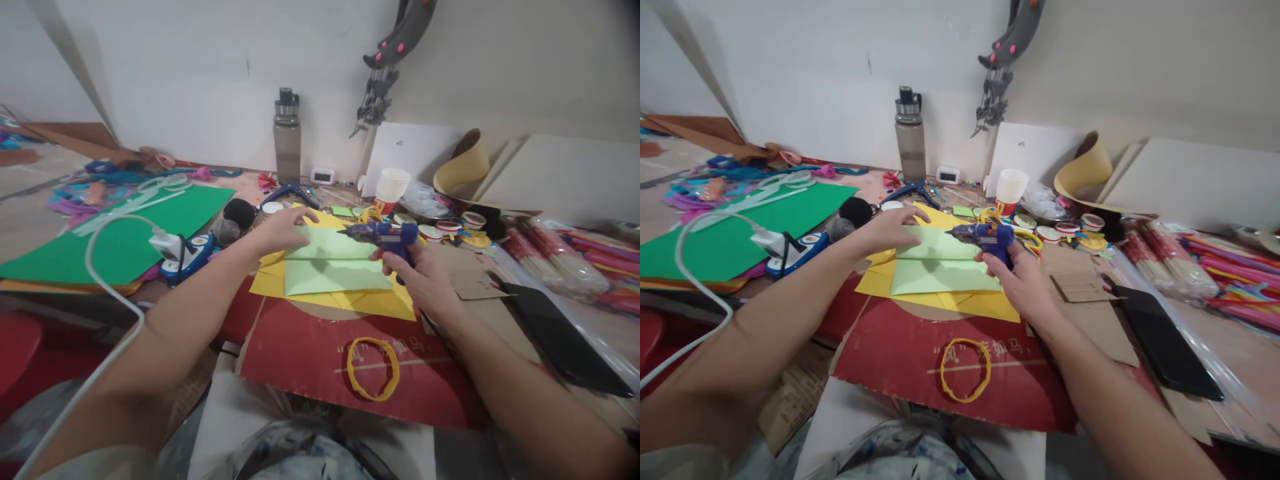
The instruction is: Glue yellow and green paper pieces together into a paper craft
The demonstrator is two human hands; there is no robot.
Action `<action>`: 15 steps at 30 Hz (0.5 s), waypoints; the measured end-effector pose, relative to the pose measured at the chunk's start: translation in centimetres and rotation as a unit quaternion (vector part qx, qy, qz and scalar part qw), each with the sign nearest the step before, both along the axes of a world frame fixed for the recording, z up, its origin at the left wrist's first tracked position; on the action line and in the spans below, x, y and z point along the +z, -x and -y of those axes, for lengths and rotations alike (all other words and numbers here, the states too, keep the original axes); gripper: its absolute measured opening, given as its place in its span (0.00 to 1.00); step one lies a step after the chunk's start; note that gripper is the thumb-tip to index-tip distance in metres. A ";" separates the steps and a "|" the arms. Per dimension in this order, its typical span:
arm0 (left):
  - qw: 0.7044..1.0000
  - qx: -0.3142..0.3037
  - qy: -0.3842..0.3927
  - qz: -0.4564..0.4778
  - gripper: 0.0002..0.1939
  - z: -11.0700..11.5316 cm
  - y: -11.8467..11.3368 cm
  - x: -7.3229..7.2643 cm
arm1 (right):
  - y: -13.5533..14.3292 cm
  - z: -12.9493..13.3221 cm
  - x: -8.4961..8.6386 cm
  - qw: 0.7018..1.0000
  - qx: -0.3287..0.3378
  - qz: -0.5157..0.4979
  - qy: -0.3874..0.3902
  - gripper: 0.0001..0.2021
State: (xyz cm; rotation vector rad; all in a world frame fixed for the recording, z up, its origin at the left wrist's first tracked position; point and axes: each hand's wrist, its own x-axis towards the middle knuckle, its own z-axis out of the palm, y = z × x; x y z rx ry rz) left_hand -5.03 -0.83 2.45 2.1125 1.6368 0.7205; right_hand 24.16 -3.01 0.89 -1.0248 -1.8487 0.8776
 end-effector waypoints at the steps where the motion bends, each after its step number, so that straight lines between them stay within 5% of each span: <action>1: 0.999 -0.006 -0.011 -0.033 0.27 0.1 -0.2 0.1 | -0.2 -0.2 -0.1 1.000 -0.013 -0.017 0.003 0.14; 6: 0.985 -0.038 -0.007 -0.167 0.30 0.4 -1.1 0.0 | -1.2 -0.5 0.4 0.998 -0.035 -0.055 -0.002 0.13; 15: 0.980 -0.043 0.100 -0.167 0.25 0.3 -2.2 -0.2 | -1.6 -0.8 0.4 0.998 -0.032 -0.052 -0.019 0.13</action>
